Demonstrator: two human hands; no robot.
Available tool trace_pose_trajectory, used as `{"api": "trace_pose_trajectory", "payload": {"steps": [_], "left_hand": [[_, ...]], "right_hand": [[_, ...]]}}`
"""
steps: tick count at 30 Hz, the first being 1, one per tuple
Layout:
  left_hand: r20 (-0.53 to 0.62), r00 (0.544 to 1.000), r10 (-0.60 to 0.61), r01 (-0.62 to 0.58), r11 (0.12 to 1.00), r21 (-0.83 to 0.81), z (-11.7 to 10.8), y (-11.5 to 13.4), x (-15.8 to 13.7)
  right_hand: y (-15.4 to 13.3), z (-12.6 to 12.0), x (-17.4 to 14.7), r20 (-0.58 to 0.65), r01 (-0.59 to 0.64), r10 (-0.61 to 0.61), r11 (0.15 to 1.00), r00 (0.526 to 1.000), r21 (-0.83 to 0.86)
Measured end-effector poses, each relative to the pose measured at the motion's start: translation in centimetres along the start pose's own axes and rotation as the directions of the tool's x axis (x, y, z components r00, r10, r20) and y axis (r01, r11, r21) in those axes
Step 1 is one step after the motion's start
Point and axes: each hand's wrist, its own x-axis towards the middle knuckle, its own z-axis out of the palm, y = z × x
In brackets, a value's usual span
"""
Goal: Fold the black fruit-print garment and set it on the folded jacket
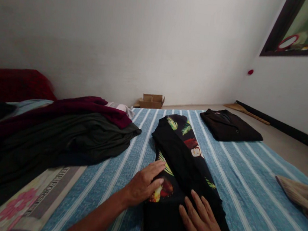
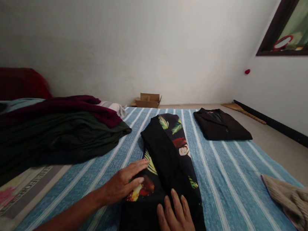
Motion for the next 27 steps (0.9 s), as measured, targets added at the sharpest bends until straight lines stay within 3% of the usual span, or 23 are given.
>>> {"api": "trace_pose_trajectory", "payload": {"steps": [6, 15, 19, 21, 24, 27], "left_hand": [[0.024, 0.995, -0.101, 0.098, 0.990, 0.100, 1.6, 0.5, -4.2], [-0.123, 0.970, -0.211, 0.218, 0.975, 0.047, 1.7, 1.8, -4.9], [-0.119, 0.948, -0.296, 0.296, 0.955, -0.018, 1.9, 2.2, -6.2], [-0.119, 0.906, -0.406, 0.396, 0.913, -0.097, 2.2, 2.5, -6.5], [-0.149, 0.783, -0.604, 0.555, 0.787, -0.270, 2.6, 3.1, -6.3], [-0.147, 0.662, -0.735, 0.626, 0.651, -0.429, 2.5, 3.6, -5.2]], "right_hand": [[0.2, 0.2, 0.0, -0.035, 0.037, -0.037, 0.999, 0.999, -0.010], [0.6, 0.6, -0.1, -0.071, 0.084, -0.087, 0.996, 0.994, -0.044], [0.6, 0.6, -0.2, -0.064, 0.092, -0.094, 0.995, 0.994, -0.033], [0.6, 0.6, -0.3, -0.068, 0.080, -0.081, 0.997, 0.994, -0.021], [0.6, 0.7, -0.4, -0.075, 0.088, -0.089, 0.996, 0.993, -0.016], [0.6, 0.6, -0.4, -0.068, 0.092, -0.092, 0.996, 0.993, -0.011]]}}
